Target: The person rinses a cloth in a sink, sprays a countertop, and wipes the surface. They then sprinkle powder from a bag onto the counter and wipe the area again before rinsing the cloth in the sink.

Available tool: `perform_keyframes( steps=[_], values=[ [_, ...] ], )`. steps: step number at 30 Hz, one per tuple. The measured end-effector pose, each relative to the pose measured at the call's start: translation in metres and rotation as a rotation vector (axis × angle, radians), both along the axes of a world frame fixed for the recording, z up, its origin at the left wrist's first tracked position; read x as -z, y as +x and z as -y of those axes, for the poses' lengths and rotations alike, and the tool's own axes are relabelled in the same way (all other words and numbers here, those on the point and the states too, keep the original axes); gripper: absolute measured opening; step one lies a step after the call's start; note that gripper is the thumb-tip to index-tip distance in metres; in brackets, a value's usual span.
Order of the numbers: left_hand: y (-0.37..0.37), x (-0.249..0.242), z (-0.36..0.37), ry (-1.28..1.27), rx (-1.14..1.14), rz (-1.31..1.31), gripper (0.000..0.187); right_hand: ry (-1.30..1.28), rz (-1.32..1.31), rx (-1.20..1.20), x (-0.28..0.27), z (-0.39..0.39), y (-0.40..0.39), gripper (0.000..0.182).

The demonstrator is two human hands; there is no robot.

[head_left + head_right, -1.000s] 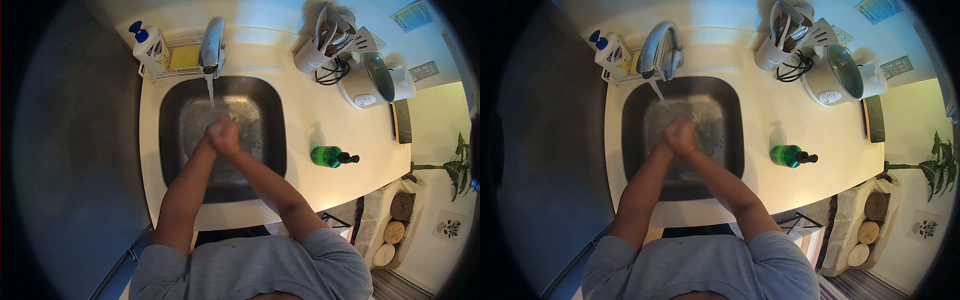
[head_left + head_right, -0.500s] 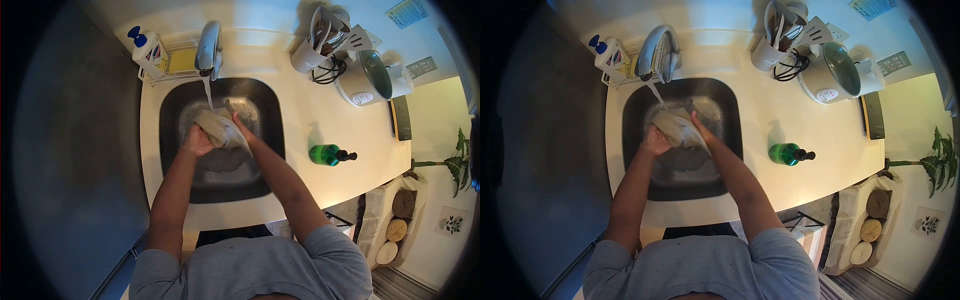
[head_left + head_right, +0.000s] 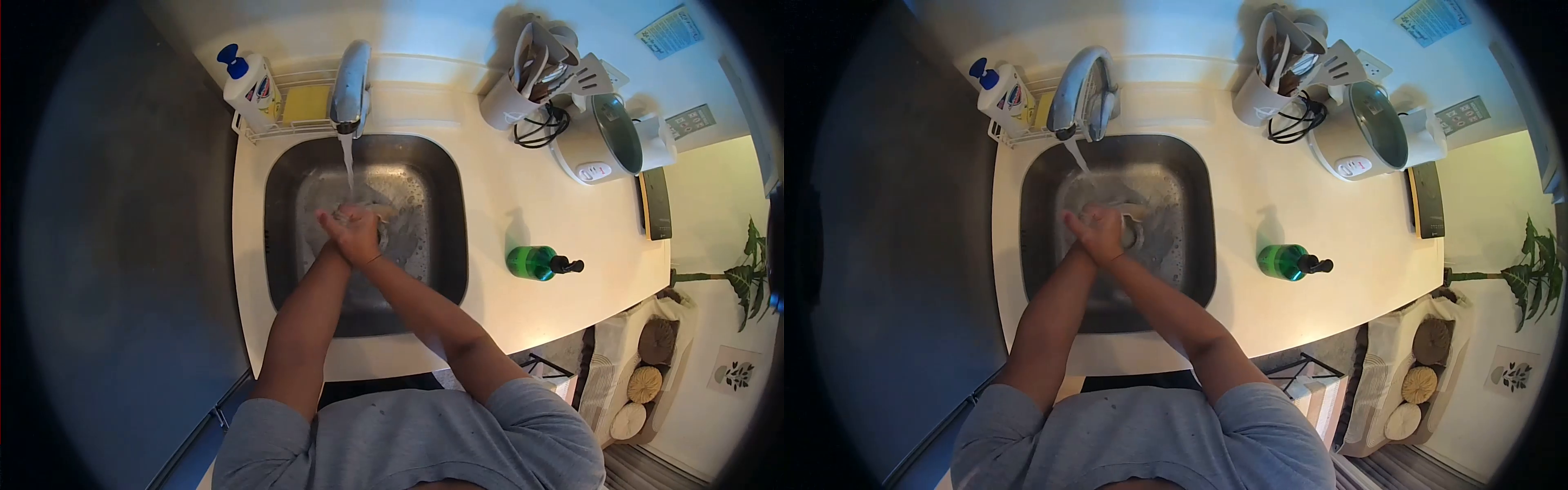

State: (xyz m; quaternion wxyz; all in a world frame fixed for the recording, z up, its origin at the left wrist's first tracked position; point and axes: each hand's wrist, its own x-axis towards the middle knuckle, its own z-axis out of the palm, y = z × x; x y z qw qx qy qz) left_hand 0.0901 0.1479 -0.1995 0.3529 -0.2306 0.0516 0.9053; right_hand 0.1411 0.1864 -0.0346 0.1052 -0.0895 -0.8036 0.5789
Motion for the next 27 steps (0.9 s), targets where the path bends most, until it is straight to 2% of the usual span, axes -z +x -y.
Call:
perform_keyframes(
  steps=[1,2,3,4,6,7,8,9,10,12,13,15,16,17,18,19,21,22,24,25,26,27],
  values=[
    [0.005,-0.015,-0.003,-0.002,-0.007,-0.003,0.037,-0.002,-0.003,-0.007,0.004,-0.007,-0.008,0.025],
    [0.015,-0.078,-0.006,-0.280,0.122,-0.134,0.041,0.137,-0.049,0.100,0.015,-0.023,-0.023,0.021],
    [0.021,-0.117,-0.006,-0.559,0.254,-0.263,0.046,0.276,-0.094,0.209,0.026,-0.034,-0.034,0.017],
    [0.020,-0.123,-0.005,-0.560,0.253,-0.261,0.046,0.275,-0.093,0.208,0.034,-0.038,-0.039,0.017],
    [0.011,-0.127,-0.009,-0.866,0.379,-0.205,0.029,0.215,-0.218,0.239,0.037,-0.044,-0.047,0.012],
    [0.002,-0.093,-0.005,-0.863,0.375,-0.207,0.029,0.219,-0.221,0.237,0.035,-0.035,-0.042,0.012],
    [-0.008,-0.027,0.003,-0.390,0.190,-0.441,0.027,0.214,-0.251,0.112,0.022,-0.015,-0.027,0.012],
    [-0.011,0.008,0.006,0.095,0.000,-0.645,0.026,0.208,-0.278,-0.011,0.013,-0.006,-0.018,0.012],
    [-0.009,-0.016,0.003,0.098,0.001,-0.645,0.026,0.211,-0.277,-0.010,0.017,-0.009,-0.019,0.012],
    [-0.011,-0.070,-0.007,-0.281,0.094,-0.529,0.025,0.135,-0.250,-0.112,0.029,-0.013,-0.029,0.015],
    [0.000,-0.094,0.013,-0.471,0.137,-0.465,0.025,0.132,-0.252,-0.114,0.028,-0.020,-0.038,0.015],
    [-0.001,-0.150,0.017,-0.847,0.215,-0.323,0.026,0.382,0.439,0.042,0.023,-0.042,-0.057,0.018],
    [-0.003,-0.160,0.021,-0.851,0.211,-0.323,0.026,0.380,0.436,0.038,0.039,-0.048,-0.060,0.018],
    [-0.005,-0.166,0.026,-0.932,0.260,-0.487,0.029,0.120,0.241,-0.101,0.070,-0.055,-0.059,0.023],
    [-0.005,-0.171,0.030,-1.008,0.307,-0.649,0.031,-0.137,0.046,-0.237,0.075,-0.059,-0.057,0.028],
    [-0.009,-0.175,0.037,-1.009,0.303,-0.647,0.031,-0.137,0.047,-0.241,0.079,-0.064,-0.057,0.028],
    [-0.016,-0.187,0.052,-0.528,0.306,-0.452,0.034,0.238,0.510,-0.451,0.051,-0.074,-0.056,0.033],
    [-0.015,-0.196,0.057,-0.527,0.305,-0.453,0.034,0.240,0.509,-0.451,0.041,-0.079,-0.056,0.033],
    [-0.005,-0.220,0.067,-0.294,0.098,-0.237,0.033,-1.058,0.214,-0.468,0.027,-0.085,-0.056,0.039],
    [-0.003,-0.192,0.066,-0.291,0.100,-0.239,0.033,-1.056,0.212,-0.466,0.023,-0.080,-0.054,0.039],
    [-0.001,-0.143,0.062,-0.391,0.088,-0.174,0.034,-0.951,0.171,-0.373,0.016,-0.064,-0.049,0.034],
    [-0.001,-0.116,0.059,-0.491,0.073,-0.108,0.034,-0.846,0.132,-0.281,0.012,-0.043,-0.043,0.030]
  ],
)
